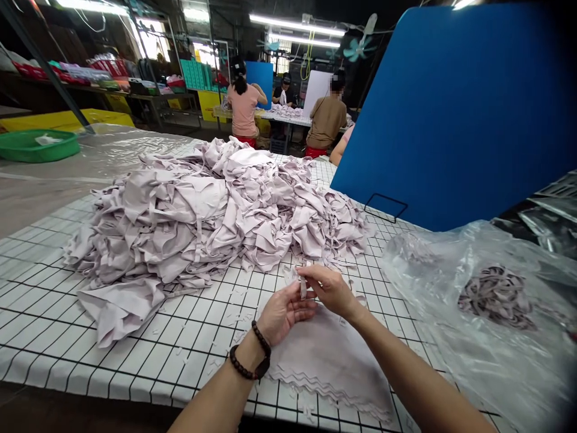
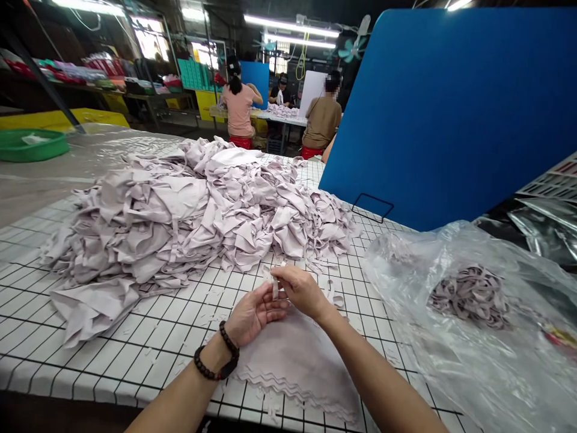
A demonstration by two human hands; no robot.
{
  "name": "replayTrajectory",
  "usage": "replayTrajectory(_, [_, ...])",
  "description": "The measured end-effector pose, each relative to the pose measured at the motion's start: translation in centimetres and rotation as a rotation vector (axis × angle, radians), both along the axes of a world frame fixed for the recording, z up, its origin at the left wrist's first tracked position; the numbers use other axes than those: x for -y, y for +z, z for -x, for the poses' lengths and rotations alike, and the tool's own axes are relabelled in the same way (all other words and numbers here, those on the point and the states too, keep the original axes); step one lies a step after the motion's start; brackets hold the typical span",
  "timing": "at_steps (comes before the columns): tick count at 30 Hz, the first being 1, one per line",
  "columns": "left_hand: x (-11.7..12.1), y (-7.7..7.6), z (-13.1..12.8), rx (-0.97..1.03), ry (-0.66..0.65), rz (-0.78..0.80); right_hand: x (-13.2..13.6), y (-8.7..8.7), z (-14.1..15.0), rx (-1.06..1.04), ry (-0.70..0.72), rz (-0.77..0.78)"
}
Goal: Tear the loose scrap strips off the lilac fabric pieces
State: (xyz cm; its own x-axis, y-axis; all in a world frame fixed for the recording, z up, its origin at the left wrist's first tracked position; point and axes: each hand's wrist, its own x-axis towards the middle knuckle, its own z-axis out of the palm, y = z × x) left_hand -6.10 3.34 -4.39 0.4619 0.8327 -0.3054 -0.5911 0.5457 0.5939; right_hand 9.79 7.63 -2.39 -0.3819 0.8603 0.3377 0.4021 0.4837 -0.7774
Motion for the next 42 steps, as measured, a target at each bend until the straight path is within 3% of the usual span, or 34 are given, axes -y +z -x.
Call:
replayTrajectory(3, [0.2, 0.0, -0.1, -0.126, -0.001, -0.043, 0.1, 0.0, -0.1, -0.004, -0.050, 0.001])
replayTrajectory(5, [0.2, -0.2, -0.2, -0.175, 0.011, -0.033, 0.4, 0.4, -0.1, -0.030, -0.166, 0.016])
replayTrajectory(8, [0.1, -0.5, -0.2, -0.201, 0.031, -0.037, 1.1, 1.2, -0.3, -0.086, -0.309, 0.259])
replayTrajectory(12, [-0.2, -0.7, -0.3, -0.281, 0.060, -0.124, 1.3, 1.6, -0.3, -0.138, -0.199, 0.684])
replayTrajectory(15, [-0.2, -0.8, -0.2, -0.340, 0.074, -0.231, 1.1, 1.3, -0.1, -0.198, -0.210, 0.789])
replayTrajectory(18, [-0.2, -1.0, 0.0, -0.353, 0.042, -0.342, 0.9, 0.9, 0.1, -0.216, -0.104, 0.889])
replayTrajectory(20, [-0.2, -1.1, 0.2, -0.369, 0.019, -0.385, 0.8, 0.7, 0.1, -0.228, -0.056, 0.905])
replayTrajectory(23, [-0.1, -1.1, 0.6, -0.493, -0.017, -0.434, 1.2, 0.6, 0.3, -0.264, -0.104, 0.901])
replayTrajectory(28, [0.6, -0.6, 1.7, -1.108, 0.055, -0.608, 3.0, -0.2, 1.1, -0.348, -0.269, 0.872])
replayTrajectory(31, [1.1, -0.6, 2.1, -1.355, -0.021, -0.752, 3.9, -1.5, 1.5, -0.347, -0.275, 0.870])
replayTrajectory(37, [0.7, -1.0, 2.0, -1.450, -0.139, -0.728, 3.9, -4.1, 1.6, -0.297, -0.329, 0.801])
replayTrajectory(42, [0.4, -1.2, 2.0, -1.420, -0.099, -0.659, 3.8, -4.0, 2.0, -0.307, -0.315, 0.762])
